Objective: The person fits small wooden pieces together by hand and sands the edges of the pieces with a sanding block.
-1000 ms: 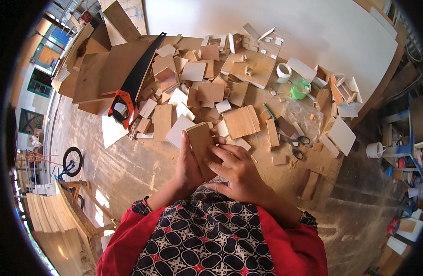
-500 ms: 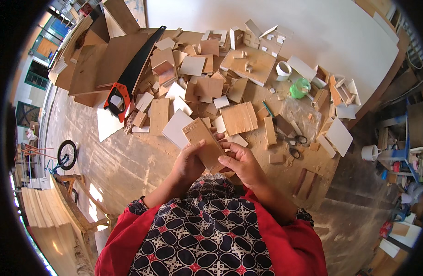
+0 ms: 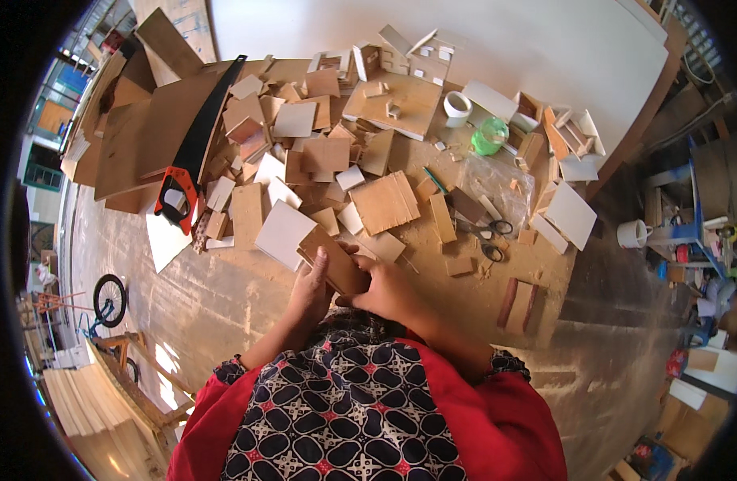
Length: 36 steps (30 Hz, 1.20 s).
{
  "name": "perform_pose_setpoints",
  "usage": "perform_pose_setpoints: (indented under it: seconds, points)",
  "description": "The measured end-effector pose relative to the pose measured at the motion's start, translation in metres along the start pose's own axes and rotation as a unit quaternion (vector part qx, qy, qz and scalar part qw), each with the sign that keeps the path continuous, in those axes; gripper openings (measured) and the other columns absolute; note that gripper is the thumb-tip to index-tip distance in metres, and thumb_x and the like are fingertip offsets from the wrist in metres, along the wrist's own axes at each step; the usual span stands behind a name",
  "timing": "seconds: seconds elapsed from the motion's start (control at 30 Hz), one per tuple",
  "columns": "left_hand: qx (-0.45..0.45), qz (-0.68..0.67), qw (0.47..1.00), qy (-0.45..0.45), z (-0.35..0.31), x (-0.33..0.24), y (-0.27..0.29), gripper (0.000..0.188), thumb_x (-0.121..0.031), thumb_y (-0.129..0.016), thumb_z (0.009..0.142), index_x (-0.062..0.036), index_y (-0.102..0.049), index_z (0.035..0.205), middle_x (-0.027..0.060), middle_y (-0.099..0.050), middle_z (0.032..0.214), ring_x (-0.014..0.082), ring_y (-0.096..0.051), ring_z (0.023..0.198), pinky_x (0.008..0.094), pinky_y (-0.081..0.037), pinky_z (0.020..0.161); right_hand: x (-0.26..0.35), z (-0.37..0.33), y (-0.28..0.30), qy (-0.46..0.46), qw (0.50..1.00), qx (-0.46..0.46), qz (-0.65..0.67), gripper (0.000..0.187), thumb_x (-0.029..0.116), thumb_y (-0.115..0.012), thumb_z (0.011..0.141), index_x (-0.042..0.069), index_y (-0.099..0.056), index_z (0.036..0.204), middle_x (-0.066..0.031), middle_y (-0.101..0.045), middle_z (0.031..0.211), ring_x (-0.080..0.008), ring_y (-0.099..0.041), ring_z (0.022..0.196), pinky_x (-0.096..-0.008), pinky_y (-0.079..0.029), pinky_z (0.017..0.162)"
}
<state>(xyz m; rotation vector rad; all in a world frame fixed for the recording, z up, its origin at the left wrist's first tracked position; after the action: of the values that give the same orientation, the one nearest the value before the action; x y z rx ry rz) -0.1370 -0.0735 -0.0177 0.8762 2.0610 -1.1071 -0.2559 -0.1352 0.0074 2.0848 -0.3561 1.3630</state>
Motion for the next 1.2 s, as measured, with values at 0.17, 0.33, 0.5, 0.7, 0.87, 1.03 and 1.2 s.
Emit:
perform_pose_setpoints:
  seconds: [0.17, 0.33, 0.5, 0.7, 0.87, 1.03, 1.2]
  points:
    - [-0.010, 0.021, 1.000, 0.012, 0.007, -0.001, 0.011, 0.053, -0.047, -0.052, 0.096, 0.0012, -0.052, 0.119, 0.0155, -0.062, 0.114, 0.0248, -0.062, 0.103, 0.0376, -0.052, 0.088, -0.052, 0.020, -0.011, 0.027, 0.990, 0.012, 0.139, 0.043, 0.011, -0.079, 0.075, 0.002, -0.063, 0.114, -0.0144, -0.070, 0.099, -0.0177, -0.068, 0.088, -0.0276, -0.052, 0.074]
    - [-0.045, 0.051, 0.998, 0.018, 0.011, -0.003, 0.023, 0.048, -0.039, -0.056, 0.096, 0.0016, -0.052, 0.121, 0.0141, -0.063, 0.110, 0.0242, -0.066, 0.096, 0.0378, -0.056, 0.082, -0.025, 0.026, 0.015, 0.071, 0.995, -0.075, -0.017, 0.031, 0.010, -0.077, 0.076, 0.000, -0.067, 0.103, -0.0115, -0.069, 0.094, -0.0193, -0.068, 0.080, -0.0285, -0.053, 0.068]
    - [0.005, 0.034, 0.998, 0.056, 0.007, -0.011, 0.020, 0.040, -0.028, -0.059, 0.096, 0.0009, -0.053, 0.122, 0.0123, -0.064, 0.110, 0.0224, -0.066, 0.097, 0.0368, -0.056, 0.082, 0.008, 0.026, 0.023, 0.147, 0.979, -0.140, -0.009, 0.040, 0.017, -0.080, 0.070, -0.001, -0.067, 0.103, -0.0133, -0.066, 0.091, -0.0244, -0.067, 0.076, -0.0340, -0.054, 0.067]
    - [0.113, 0.115, 0.985, 0.059, 0.005, -0.018, 0.024, 0.036, -0.018, -0.057, 0.094, -0.0018, -0.050, 0.126, 0.0123, -0.063, 0.112, 0.0237, -0.065, 0.096, 0.0391, -0.054, 0.082, 0.013, 0.030, 0.019, 0.121, 0.977, -0.143, -0.098, 0.048, 0.026, -0.080, 0.067, 0.000, -0.065, 0.105, -0.0159, -0.066, 0.099, -0.0299, -0.065, 0.083, -0.0367, -0.053, 0.071]
    - [0.077, 0.067, 0.993, 0.058, 0.003, -0.022, 0.030, 0.034, -0.012, -0.057, 0.092, 0.0009, -0.053, 0.122, 0.0135, -0.065, 0.110, 0.0253, -0.066, 0.097, 0.0393, -0.055, 0.084, 0.011, 0.035, 0.054, 0.098, 0.941, -0.269, -0.179, 0.048, 0.026, -0.078, 0.068, 0.001, -0.064, 0.107, -0.0174, -0.065, 0.101, -0.0316, -0.065, 0.090, -0.0391, -0.052, 0.076]
    - [0.010, 0.072, 0.996, 0.050, 0.013, -0.023, 0.062, 0.032, -0.008, -0.055, 0.090, -0.0001, -0.055, 0.120, 0.0132, -0.064, 0.107, 0.0260, -0.066, 0.095, 0.0398, -0.057, 0.080, -0.027, 0.063, 0.102, 0.111, 0.884, -0.364, -0.270, 0.043, 0.026, -0.072, 0.073, 0.004, -0.063, 0.108, -0.0156, -0.062, 0.093, -0.0331, -0.064, 0.082, -0.0421, -0.052, 0.072]
    - [-0.042, 0.083, 0.996, 0.011, 0.010, -0.038, 0.084, 0.039, -0.010, -0.055, 0.089, 0.0000, -0.051, 0.126, 0.0127, -0.063, 0.112, 0.0247, -0.066, 0.097, 0.0404, -0.057, 0.080, -0.005, 0.032, 0.091, 0.048, 0.923, -0.261, -0.278, 0.048, 0.032, -0.075, 0.074, 0.005, -0.063, 0.111, -0.0161, -0.061, 0.098, -0.0343, -0.062, 0.090, -0.0441, -0.051, 0.076]
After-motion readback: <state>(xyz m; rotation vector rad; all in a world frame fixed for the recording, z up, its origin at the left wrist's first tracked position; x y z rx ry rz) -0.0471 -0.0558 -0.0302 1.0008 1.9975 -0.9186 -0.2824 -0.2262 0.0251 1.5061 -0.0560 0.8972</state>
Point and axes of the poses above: each hand's wrist, its own z-axis towards the middle knuckle, its own y-axis out of the back of the hand, x = y × z, the point moved 6 cm from there along z, towards the middle knuckle
